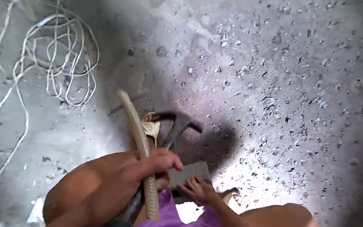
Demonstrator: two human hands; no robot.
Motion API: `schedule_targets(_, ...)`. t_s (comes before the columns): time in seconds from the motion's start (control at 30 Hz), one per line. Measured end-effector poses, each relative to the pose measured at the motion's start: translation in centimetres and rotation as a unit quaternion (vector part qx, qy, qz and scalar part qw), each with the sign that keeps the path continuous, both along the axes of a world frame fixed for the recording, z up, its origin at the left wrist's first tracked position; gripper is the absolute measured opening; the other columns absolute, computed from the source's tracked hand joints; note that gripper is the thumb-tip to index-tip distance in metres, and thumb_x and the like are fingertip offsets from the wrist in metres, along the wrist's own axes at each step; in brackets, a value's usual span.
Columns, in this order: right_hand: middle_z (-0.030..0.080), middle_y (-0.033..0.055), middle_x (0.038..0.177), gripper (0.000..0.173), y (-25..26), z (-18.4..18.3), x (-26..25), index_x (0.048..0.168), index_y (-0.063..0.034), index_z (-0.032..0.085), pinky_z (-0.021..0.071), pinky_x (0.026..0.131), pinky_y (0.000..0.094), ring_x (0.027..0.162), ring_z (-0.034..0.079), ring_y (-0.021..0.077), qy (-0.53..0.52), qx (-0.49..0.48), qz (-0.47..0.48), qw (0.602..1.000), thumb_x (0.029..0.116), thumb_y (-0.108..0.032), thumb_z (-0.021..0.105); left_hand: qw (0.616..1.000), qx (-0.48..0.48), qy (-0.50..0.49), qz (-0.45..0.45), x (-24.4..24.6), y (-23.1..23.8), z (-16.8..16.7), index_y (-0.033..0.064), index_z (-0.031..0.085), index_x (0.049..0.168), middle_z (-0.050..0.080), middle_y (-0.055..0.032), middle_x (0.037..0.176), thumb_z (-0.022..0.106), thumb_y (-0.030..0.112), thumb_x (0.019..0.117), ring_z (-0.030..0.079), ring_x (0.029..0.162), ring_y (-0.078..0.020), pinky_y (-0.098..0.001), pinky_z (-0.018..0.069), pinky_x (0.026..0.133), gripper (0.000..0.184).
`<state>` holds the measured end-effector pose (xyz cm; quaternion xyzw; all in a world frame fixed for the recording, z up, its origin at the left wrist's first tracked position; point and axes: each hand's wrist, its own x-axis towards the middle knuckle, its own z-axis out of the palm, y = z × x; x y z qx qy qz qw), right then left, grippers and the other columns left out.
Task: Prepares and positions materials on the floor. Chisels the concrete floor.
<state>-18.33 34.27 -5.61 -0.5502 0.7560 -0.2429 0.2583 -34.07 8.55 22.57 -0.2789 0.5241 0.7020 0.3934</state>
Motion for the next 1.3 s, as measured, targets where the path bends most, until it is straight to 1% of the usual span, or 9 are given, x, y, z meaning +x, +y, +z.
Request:
schedule_targets(0.2, 0.063, 0.0210, 0.135, 0.106, 0.0, -0.3, -0.1, 0.162, -0.0209, 0.036, 0.0450, 0.111, 0.0507, 0.129, 0.060, 0.0349, 0.025, -0.002, 0.006, 1.000, 0.0712, -0.031, 0.089, 0.999, 0.027, -0.045, 0.001, -3.4, -0.5, -5.7, 0.0148, 0.071, 0.107, 0.065, 0.0027, 0.085, 0.053, 0.029, 0.1020, 0.059, 0.063, -0.0059, -0.0204, 0.0518, 0.054, 0.023)
schedule_targets(0.33, 0.068, 0.0143, 0.126, 0.074, 0.0, -0.9, 0.4, 0.157, -0.0246, 0.043, 0.0508, 0.105, 0.0449, 0.121, 0.065, 0.0286, 0.080, -0.043, -0.041, 0.995, 0.0906, -0.032, 0.075, 0.999, -0.046, 0.006, -0.013, -6.1, -1.3, -7.4, 0.0123, 0.072, 0.099, 0.060, 0.0028, 0.069, 0.052, 0.020, 0.0955, 0.053, 0.051, -0.0053, -0.0201, 0.0475, 0.047, 0.021)
schedule_targets(0.5, 0.068, 0.0120, 0.122, 0.049, -0.5, -1.7, 0.8, 0.153, -0.0274, 0.048, 0.0506, 0.105, 0.0435, 0.117, 0.066, 0.0272, 0.131, -0.070, -0.067, 0.987, 0.1056, -0.021, 0.055, 0.999, -0.039, 0.016, 0.026, -8.2, -5.0, -8.6, 0.0066, 0.066, 0.104, 0.062, -0.0002, 0.079, 0.043, 0.013, 0.0994, 0.054, 0.056, -0.0058, -0.0186, 0.0468, 0.049, 0.025)
schedule_targets(0.77, 0.067, 0.0134, 0.125, 0.051, -1.2, -1.3, 1.0, 0.154, -0.0303, 0.048, 0.0521, 0.098, 0.0435, 0.116, 0.065, 0.0287, 0.151, -0.044, -0.063, 0.986, 0.1039, -0.025, 0.057, 0.998, 0.014, 0.023, 0.050, -6.1, -9.7, -7.9, 0.0058, 0.064, 0.107, 0.059, -0.0001, 0.077, 0.037, 0.012, 0.1005, 0.054, 0.054, -0.0051, -0.0172, 0.0471, 0.047, 0.028)
schedule_targets(0.97, 0.067, 0.0159, 0.130, 0.057, -1.6, -0.7, 1.2, 0.150, -0.0310, 0.053, 0.0535, 0.098, 0.0461, 0.117, 0.067, 0.0309, 0.170, -0.003, -0.042, 0.985, 0.0981, -0.012, 0.064, 0.994, 0.043, 0.030, 0.098, -3.8, -10.0, -6.9, -0.0006, 0.063, 0.106, 0.060, -0.0035, 0.073, 0.037, 0.008, 0.1025, 0.056, 0.051, -0.0072, -0.0194, 0.0503, 0.046, 0.028)
schedule_targets(1.03, 0.064, 0.0198, 0.137, 0.062, -1.6, 0.6, 1.1, 0.150, -0.0301, 0.055, 0.0499, 0.104, 0.0522, 0.124, 0.064, 0.0366, 0.096, 0.052, -0.039, 0.993, 0.0963, -0.001, 0.063, 0.994, 0.054, 0.029, 0.095, -3.3, -10.2, -6.8, -0.0005, 0.062, 0.108, 0.060, -0.0032, 0.072, 0.036, 0.008, 0.1028, 0.056, 0.051, -0.0075, -0.0200, 0.0503, 0.045, 0.028)
schedule_targets(1.17, 0.047, 0.0274, 0.155, 0.060, -4.5, 6.5, -2.4, 0.152, -0.0160, 0.053, 0.0204, 0.123, 0.0671, 0.148, 0.038, 0.0496, -0.123, 0.269, -0.069, 0.953, 0.0994, 0.011, 0.048, 0.993, 0.054, 0.024, 0.106, -3.2, -10.2, -6.7, -0.0021, 0.061, 0.113, 0.059, -0.0032, 0.068, 0.035, 0.010, 0.1066, 0.055, 0.045, -0.0072, -0.0191, 0.0463, 0.039, 0.030)
schedule_targets(1.23, 0.053, 0.0300, 0.148, 0.045, -6.2, 10.3, -4.7, 0.139, -0.0001, 0.062, 0.0208, 0.122, 0.0689, 0.144, 0.042, 0.0510, -0.120, 0.319, -0.198, 0.919, 0.0959, 0.011, 0.056, 0.989, 0.066, 0.017, 0.131, -3.5, -10.2, -6.4, -0.0027, 0.060, 0.115, 0.058, -0.0031, 0.065, 0.035, 0.009, 0.1064, 0.055, 0.043, -0.0078, -0.0208, 0.0477, 0.037, 0.028)
schedule_targets(1.3, 0.059, 0.0299, 0.137, 0.050, -6.6, 14.5, -5.6, 0.141, -0.0028, 0.059, 0.0310, 0.114, 0.0693, 0.132, 0.052, 0.0509, -0.055, 0.305, -0.339, 0.888, 0.0917, 0.007, 0.063, 0.986, 0.089, 0.023, 0.138, -3.5, -10.2, -6.6, -0.0015, 0.057, 0.117, 0.059, -0.0031, 0.065, 0.034, 0.010, 0.1063, 0.057, 0.043, -0.0086, -0.0221, 0.0492, 0.037, 0.028)
